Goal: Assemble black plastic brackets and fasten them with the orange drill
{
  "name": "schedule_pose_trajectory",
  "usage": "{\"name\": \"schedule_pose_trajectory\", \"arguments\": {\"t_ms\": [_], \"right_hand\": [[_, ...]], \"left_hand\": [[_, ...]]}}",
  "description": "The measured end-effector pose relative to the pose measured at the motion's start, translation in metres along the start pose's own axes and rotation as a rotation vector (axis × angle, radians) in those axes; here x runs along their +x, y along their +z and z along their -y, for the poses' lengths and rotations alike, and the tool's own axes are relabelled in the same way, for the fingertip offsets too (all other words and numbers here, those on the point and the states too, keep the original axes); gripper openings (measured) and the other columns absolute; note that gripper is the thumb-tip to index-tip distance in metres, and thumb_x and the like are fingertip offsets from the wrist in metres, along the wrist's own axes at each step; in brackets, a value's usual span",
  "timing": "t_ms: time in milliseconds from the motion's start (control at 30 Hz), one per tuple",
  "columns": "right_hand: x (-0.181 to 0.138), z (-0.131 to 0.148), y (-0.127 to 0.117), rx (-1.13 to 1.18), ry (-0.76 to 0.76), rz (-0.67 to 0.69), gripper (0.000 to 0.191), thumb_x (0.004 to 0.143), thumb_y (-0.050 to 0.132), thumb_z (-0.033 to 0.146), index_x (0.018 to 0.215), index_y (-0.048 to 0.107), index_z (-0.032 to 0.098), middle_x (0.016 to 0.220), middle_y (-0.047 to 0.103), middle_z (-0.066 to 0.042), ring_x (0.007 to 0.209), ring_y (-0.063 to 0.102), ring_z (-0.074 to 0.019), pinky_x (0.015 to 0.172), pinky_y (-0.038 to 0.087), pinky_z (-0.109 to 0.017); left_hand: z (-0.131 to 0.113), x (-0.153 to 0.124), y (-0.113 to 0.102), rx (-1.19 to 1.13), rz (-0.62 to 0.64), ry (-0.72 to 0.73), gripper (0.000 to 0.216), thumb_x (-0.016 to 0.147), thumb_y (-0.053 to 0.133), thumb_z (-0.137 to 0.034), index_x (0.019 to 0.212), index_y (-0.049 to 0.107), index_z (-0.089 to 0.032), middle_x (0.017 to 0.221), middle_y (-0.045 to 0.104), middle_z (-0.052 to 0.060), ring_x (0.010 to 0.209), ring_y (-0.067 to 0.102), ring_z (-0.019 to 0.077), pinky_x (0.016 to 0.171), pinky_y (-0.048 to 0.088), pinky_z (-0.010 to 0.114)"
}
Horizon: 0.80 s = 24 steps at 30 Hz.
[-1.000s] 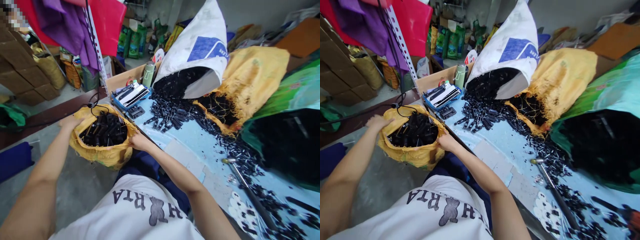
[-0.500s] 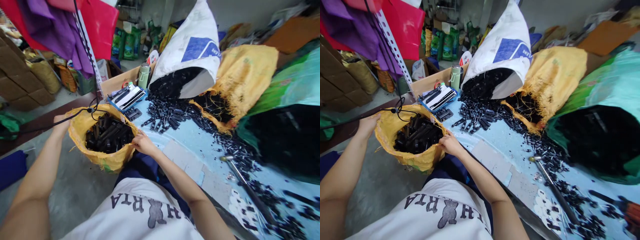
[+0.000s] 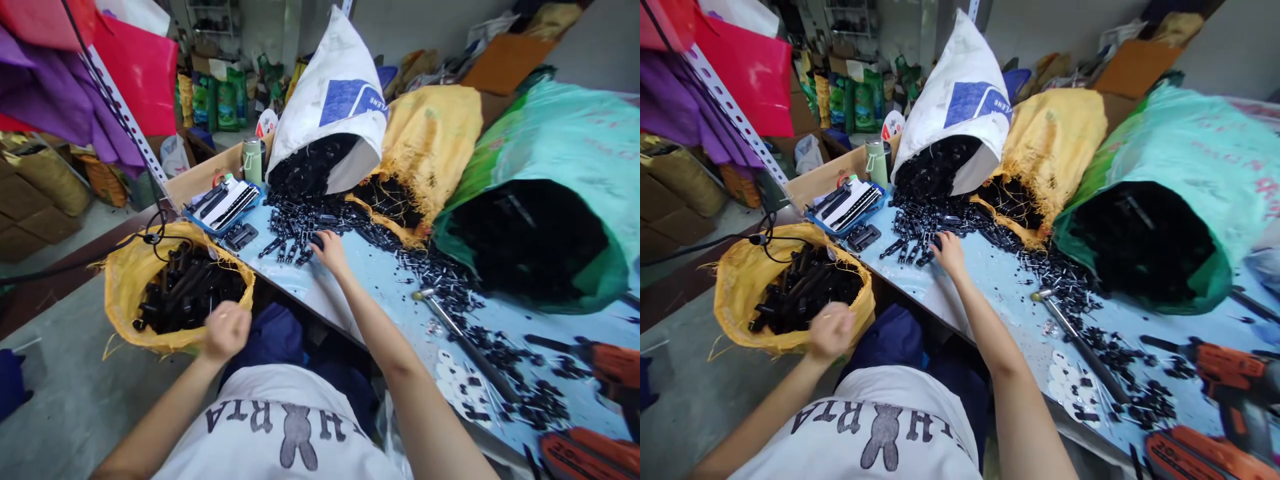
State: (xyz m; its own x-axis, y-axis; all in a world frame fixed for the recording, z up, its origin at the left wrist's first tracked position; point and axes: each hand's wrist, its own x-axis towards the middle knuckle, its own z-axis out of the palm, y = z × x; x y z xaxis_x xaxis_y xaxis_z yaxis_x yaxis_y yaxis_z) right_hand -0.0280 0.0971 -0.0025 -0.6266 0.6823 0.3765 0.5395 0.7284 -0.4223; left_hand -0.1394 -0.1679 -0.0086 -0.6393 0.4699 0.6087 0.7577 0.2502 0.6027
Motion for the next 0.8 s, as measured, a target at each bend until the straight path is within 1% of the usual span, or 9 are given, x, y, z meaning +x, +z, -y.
{"name": "schedule_pose_trajectory", "arguments": {"t_ms": [67,133,200,300,433,533,600,700,800], "right_hand": [[-0.001,0.001,0.005,-0.012,-0.089,0.065,0.049,0.082,0.055,0.043,0.123,0.054,0.016,0.129,0.047,-0.016,0.118,0.042,-0.0298,0.098,0.037,-0.046],[-0.01,0.007,0.01,0.003,-0.151,0.103,0.05,0.082,0.056,0.044,0.124,0.053,0.017,0.132,0.045,-0.014,0.121,0.04,-0.0289,0.1,0.036,-0.045],[-0.025,0.006,0.011,0.03,-0.158,0.108,0.047,0.083,0.055,0.044,0.122,0.054,0.018,0.131,0.047,-0.014,0.121,0.041,-0.0274,0.1,0.036,-0.044],[-0.049,-0.018,0.002,0.057,-0.111,0.113,0.039,0.082,0.056,0.04,0.115,0.059,0.018,0.126,0.051,-0.013,0.117,0.045,-0.0257,0.098,0.039,-0.042],[-0.073,-0.071,-0.023,0.069,0.002,0.073,0.028,0.082,0.057,0.035,0.104,0.064,0.019,0.115,0.058,-0.013,0.109,0.052,-0.0242,0.096,0.041,-0.042],[-0.074,-0.103,-0.04,0.063,0.054,0.038,0.024,0.083,0.055,0.034,0.099,0.065,0.018,0.111,0.06,-0.012,0.106,0.054,-0.0237,0.094,0.043,-0.041],[-0.065,-0.119,-0.048,0.06,0.075,0.02,0.024,0.083,0.054,0.033,0.099,0.065,0.018,0.11,0.06,-0.012,0.106,0.054,-0.0239,0.094,0.043,-0.041],[-0.042,-0.138,-0.056,0.07,0.104,-0.047,0.025,0.083,0.054,0.031,0.101,0.064,0.018,0.109,0.061,-0.012,0.106,0.054,-0.0246,0.095,0.042,-0.042],[-0.008,-0.153,-0.06,0.139,0.168,-0.124,0.025,0.079,0.058,0.029,0.1,0.064,0.016,0.105,0.063,-0.012,0.102,0.056,-0.0243,0.095,0.042,-0.042]], "left_hand": [[-0.016,0.007,0.033,-0.012,0.127,0.089,0.025,0.087,0.044,-0.026,0.101,0.063,-0.02,0.095,0.063,0.01,0.09,0.06,0.0217,0.082,0.049,0.038],[-0.026,0.029,0.068,0.076,0.32,0.137,0.03,0.084,0.045,-0.02,0.11,0.059,-0.015,0.109,0.06,0.014,0.106,0.054,0.0241,0.09,0.045,0.039],[-0.031,0.056,0.099,0.274,0.419,-0.006,0.04,0.081,0.043,-0.013,0.121,0.052,-0.011,0.124,0.052,0.019,0.117,0.047,0.0281,0.092,0.042,0.042],[-0.028,0.085,0.13,0.451,0.468,-0.211,0.038,0.083,0.04,-0.013,0.118,0.053,-0.007,0.117,0.055,0.022,0.114,0.048,0.0321,0.087,0.043,0.046],[-0.016,0.092,0.138,0.465,0.487,-0.224,0.031,0.088,0.038,-0.021,0.101,0.062,-0.006,0.102,0.06,0.022,0.105,0.052,0.0347,0.083,0.043,0.049],[-0.013,0.083,0.133,0.464,0.516,-0.195,0.032,0.089,0.039,-0.024,0.1,0.064,-0.009,0.103,0.061,0.019,0.104,0.053,0.0325,0.083,0.043,0.045],[-0.013,0.072,0.132,0.43,0.529,-0.151,0.033,0.089,0.04,-0.026,0.104,0.064,-0.01,0.102,0.063,0.017,0.101,0.054,0.0299,0.084,0.043,0.042],[-0.015,0.048,0.133,0.286,0.513,0.016,0.036,0.091,0.039,-0.031,0.107,0.064,-0.012,0.099,0.065,0.014,0.096,0.057,0.0273,0.083,0.044,0.039],[-0.015,0.026,0.137,0.156,0.365,0.174,0.037,0.091,0.039,-0.035,0.106,0.064,-0.012,0.098,0.066,0.013,0.097,0.056,0.0273,0.085,0.043,0.04]]}}
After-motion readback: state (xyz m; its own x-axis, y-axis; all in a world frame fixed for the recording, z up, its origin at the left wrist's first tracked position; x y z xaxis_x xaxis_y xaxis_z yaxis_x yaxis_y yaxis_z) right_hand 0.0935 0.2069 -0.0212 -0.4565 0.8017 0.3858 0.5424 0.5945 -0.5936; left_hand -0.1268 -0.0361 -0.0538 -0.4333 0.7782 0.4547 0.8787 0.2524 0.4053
